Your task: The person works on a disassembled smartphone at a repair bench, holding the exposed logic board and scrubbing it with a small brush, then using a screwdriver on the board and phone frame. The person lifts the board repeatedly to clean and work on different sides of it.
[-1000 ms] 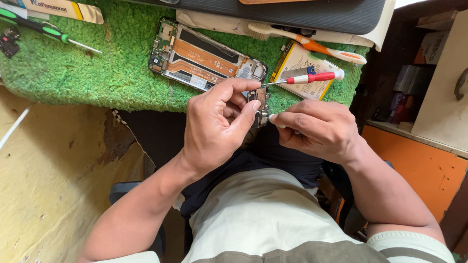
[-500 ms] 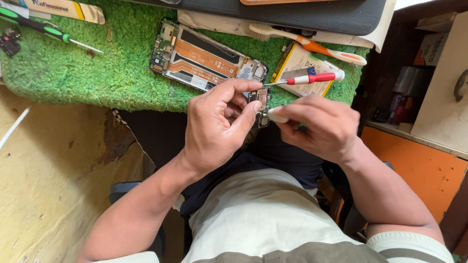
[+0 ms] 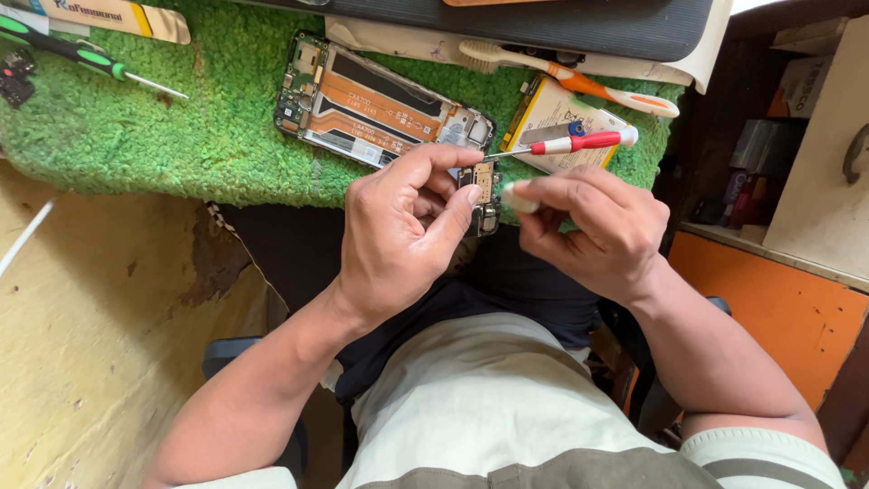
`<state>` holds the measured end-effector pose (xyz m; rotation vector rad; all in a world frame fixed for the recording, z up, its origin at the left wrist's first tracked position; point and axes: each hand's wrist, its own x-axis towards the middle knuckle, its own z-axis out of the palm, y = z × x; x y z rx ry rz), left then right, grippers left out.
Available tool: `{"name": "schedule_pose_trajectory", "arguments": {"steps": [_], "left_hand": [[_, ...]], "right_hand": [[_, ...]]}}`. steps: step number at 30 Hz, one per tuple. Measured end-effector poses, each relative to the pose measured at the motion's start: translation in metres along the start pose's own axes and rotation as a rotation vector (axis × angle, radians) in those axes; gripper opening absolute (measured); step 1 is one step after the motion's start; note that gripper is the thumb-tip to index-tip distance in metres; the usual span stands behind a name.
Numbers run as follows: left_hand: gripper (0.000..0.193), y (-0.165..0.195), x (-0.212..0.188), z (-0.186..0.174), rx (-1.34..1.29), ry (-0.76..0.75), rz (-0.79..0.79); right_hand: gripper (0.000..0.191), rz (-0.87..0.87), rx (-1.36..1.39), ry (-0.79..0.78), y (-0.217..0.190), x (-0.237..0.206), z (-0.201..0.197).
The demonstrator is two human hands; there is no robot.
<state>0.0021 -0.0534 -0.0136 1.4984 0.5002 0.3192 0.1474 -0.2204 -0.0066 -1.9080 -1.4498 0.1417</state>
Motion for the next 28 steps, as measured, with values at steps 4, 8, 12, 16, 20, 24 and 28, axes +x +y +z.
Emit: {"name": "schedule_pose_trajectory", "arguments": {"steps": [4, 8, 12, 16, 20, 24, 28], "left_hand": [[0.026, -0.0008, 0.0009, 0.0004, -0.026, 0.006, 0.012], [0.025, -0.0023, 0.0003, 0.001, 0.02, 0.016, 0.045], [0.026, -0.0016, 0.0002, 0.0008, -0.011, 0.006, -0.003], [0.026, -0.001, -0.0001, 0.0008, -0.012, 0.002, 0.0], [0.026, 0.0009, 0.0004, -0.0003, -0.002, 0.001, -0.027], [0.024, 0.0004, -0.0003, -0.0001, -0.003, -0.001, -0.027], [0.021, -0.0017, -0.001, -0.0006, -0.046, -0.011, -0.037]], "right_hand": [[0.025, -0.135, 0.025, -0.057, 0.0056, 0.0034, -0.0028], [0.024, -0.202, 0.067, -0.169, 0.011, 0.0036, -0.0069], [0.023, -0.118, 0.037, -0.097, 0.0072, 0.0027, -0.0062], [0.023, -0.133, 0.022, -0.101, 0.007, 0.0027, -0.0047], [0.023, -0.131, 0.085, -0.153, 0.008, 0.0038, -0.0071], [0.023, -0.058, 0.169, -0.074, 0.0078, 0.0031, -0.009], [0.025, -0.105, 0.173, -0.096, 0.0063, 0.0034, -0.0082]]}}
